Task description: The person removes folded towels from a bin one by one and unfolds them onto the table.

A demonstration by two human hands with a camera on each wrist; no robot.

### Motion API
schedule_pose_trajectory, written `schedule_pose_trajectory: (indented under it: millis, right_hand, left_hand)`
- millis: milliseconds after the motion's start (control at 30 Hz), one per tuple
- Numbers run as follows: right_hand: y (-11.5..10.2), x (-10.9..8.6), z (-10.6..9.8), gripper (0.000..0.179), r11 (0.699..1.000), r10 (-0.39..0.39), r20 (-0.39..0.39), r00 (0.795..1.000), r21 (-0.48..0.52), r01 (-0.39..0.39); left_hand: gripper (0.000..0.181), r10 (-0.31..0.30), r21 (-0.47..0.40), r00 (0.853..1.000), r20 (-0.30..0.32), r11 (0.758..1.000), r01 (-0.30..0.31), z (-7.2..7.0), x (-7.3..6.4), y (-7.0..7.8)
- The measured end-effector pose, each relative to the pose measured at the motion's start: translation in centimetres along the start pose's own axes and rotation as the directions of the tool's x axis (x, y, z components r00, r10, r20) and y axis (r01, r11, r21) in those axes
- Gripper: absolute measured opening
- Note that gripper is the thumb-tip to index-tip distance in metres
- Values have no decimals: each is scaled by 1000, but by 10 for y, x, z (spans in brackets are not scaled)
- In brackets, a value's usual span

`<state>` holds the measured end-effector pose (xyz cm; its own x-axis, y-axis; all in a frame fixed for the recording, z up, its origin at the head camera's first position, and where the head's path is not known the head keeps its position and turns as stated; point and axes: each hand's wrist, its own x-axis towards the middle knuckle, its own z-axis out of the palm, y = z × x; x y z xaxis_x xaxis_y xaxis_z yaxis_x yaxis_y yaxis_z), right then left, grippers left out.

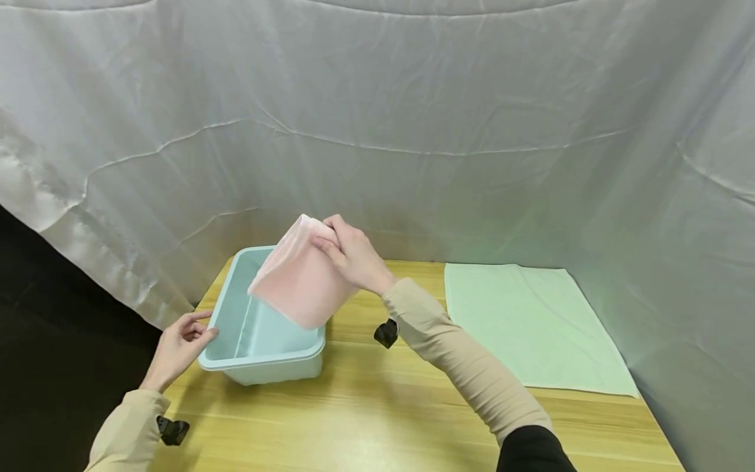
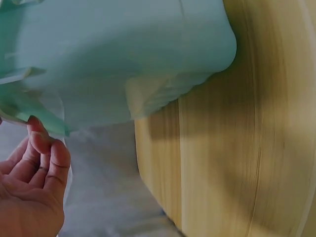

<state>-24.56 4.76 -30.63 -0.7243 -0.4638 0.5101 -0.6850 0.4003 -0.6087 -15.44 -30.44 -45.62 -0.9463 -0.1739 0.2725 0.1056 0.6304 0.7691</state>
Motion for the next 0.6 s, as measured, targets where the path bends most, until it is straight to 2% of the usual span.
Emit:
schedule_pose_trajectory:
  millis: [167, 333, 500, 600]
  right_hand:
    - [-1, 2, -8, 17, 994, 36, 0, 999, 104, -36]
    - [7, 3, -11, 20, 971, 107, 60, 992, 207, -117]
    - [21, -2, -6, 24, 916, 238, 112, 965, 304, -261]
    - [31, -7, 1, 26, 869, 306, 132, 943, 367, -333]
  left_hand:
    - [35, 11, 46, 1000, -13, 999, -10, -20, 5, -13]
    - [40, -45, 19, 999, 5, 999, 45, -36, 12, -24]
    - [41, -125, -71, 992, 13, 990, 125, -45, 20, -36]
    - [42, -150, -101, 989, 12, 983, 151, -49, 23, -40]
